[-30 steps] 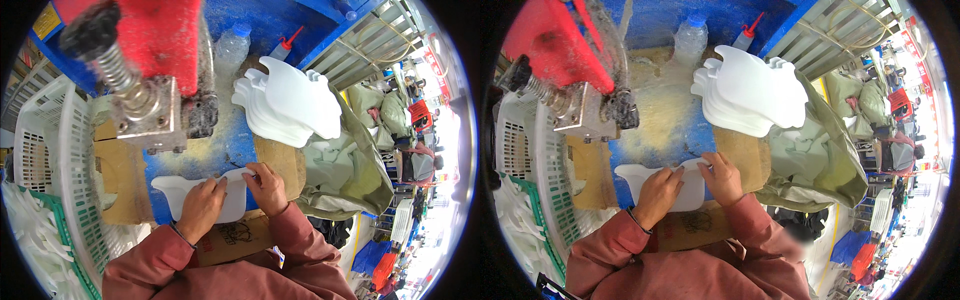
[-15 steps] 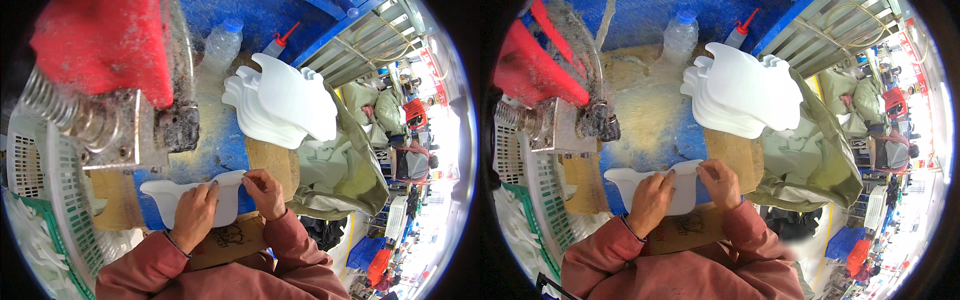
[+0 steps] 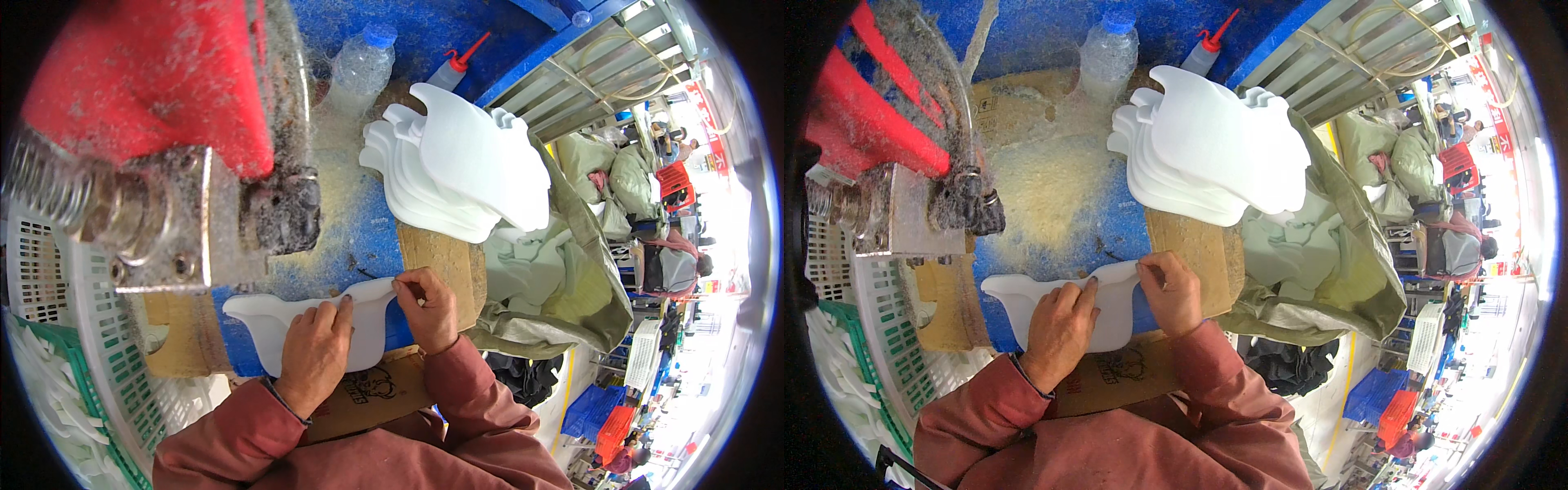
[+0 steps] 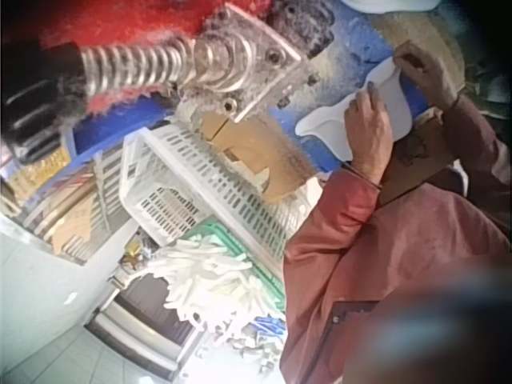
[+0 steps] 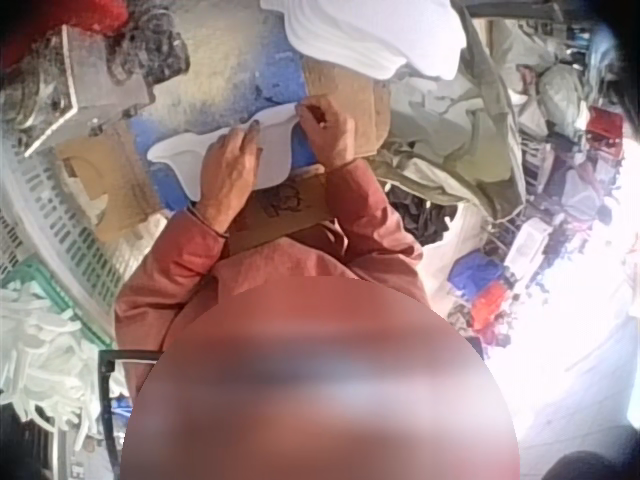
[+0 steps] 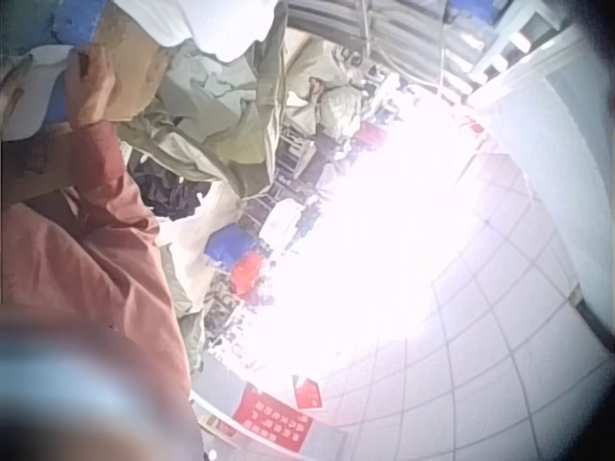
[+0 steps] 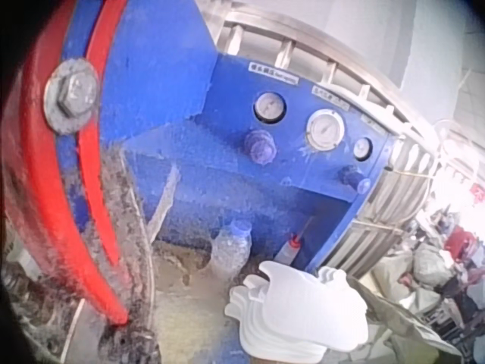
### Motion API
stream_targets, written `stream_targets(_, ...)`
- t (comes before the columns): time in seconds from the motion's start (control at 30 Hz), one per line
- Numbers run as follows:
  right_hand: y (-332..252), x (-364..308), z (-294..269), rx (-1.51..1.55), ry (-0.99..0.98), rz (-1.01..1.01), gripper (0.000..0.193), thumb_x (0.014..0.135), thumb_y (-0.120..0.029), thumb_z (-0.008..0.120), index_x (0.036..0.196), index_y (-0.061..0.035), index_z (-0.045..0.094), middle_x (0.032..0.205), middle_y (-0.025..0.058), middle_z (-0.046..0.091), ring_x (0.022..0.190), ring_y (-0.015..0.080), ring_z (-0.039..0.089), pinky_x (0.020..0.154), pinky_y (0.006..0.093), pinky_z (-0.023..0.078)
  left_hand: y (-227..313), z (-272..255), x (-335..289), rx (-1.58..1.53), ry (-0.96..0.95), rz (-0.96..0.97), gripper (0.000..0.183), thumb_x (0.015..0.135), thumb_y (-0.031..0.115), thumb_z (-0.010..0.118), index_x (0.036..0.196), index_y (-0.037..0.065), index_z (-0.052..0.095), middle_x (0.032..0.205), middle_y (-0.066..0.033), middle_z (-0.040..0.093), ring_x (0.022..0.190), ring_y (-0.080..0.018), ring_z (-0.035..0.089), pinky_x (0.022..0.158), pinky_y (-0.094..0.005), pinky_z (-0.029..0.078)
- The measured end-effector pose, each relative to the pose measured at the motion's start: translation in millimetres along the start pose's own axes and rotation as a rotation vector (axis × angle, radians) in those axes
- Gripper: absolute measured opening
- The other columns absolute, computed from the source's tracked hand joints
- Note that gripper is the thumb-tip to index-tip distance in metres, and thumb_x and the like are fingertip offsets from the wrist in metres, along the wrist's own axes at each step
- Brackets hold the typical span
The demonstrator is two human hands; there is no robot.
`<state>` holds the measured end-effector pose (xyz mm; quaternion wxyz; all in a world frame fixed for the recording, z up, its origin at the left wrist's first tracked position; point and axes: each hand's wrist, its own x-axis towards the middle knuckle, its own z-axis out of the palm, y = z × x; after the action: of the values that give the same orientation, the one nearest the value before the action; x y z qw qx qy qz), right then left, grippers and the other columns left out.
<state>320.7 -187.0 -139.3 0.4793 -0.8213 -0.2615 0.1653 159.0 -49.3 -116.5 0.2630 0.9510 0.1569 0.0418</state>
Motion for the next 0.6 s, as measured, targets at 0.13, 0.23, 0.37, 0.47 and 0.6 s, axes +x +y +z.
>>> stream_targets(0.13, -2, 2, 2, -0.122, 0.028, -0.132, 0.007, 0.093, 0.001, 0.074, 0.098, -0.001, 0.07, 0.089, 0.0087, 0.069, 0.076, 0.0178, 0.068, 0.069, 0.0302, 0.053, 2, 0, 1, 0.004, -0.003, -0.011, 0.049, 0.087, 0.01, 0.078, 0.133, -0.003, 0.065, 0.1, -0.0119, 0.059, 0.091, -0.0294, 0.065, 0.08, -0.0427, 0.053)
stream_targets(0.23, -2, 3, 3, -0.176, 0.041, -0.181, 0.007, 0.092, 0.0, 0.075, 0.096, -0.0013, 0.07, 0.089, 0.0115, 0.068, 0.076, 0.0236, 0.069, 0.07, 0.0329, 0.054, 2, 0, 1, 0.009, -0.003, -0.014, 0.05, 0.087, 0.011, 0.078, 0.133, -0.003, 0.065, 0.1, -0.012, 0.059, 0.09, -0.0295, 0.064, 0.08, -0.0428, 0.053)
stream_targets(0.37, -4, 5, 3, -0.22, 0.032, -0.176, 0.007, 0.091, -0.001, 0.075, 0.095, -0.0015, 0.07, 0.089, 0.0126, 0.067, 0.076, 0.0267, 0.069, 0.07, 0.0349, 0.055, 4, 0, 2, 0.017, 0.008, -0.018, 0.05, 0.087, 0.011, 0.079, 0.132, -0.004, 0.065, 0.1, -0.0122, 0.059, 0.09, -0.0297, 0.064, 0.08, -0.0425, 0.053)
stream_targets(0.47, -4, 8, 1, -0.251, 0.002, -0.137, 0.009, 0.091, -0.004, 0.076, 0.095, -0.0013, 0.069, 0.088, 0.0127, 0.067, 0.075, 0.0267, 0.069, 0.069, 0.0354, 0.055, 4, 0, 2, 0.008, 0.007, -0.024, 0.05, 0.086, 0.011, 0.079, 0.132, -0.004, 0.065, 0.1, -0.0126, 0.059, 0.09, -0.0305, 0.064, 0.08, -0.043, 0.053)
stream_targets(0.6, 5, 12, -2, -0.29, -0.045, -0.039, 0.013, 0.091, -0.01, 0.078, 0.096, -0.003, 0.068, 0.087, 0.0131, 0.068, 0.074, 0.0271, 0.069, 0.069, 0.0364, 0.055, 0, 3, 1, 0.005, 0.018, -0.001, 0.049, 0.088, 0.012, 0.076, 0.133, -0.004, 0.065, 0.1, -0.0123, 0.059, 0.09, -0.0303, 0.064, 0.08, -0.0435, 0.052)
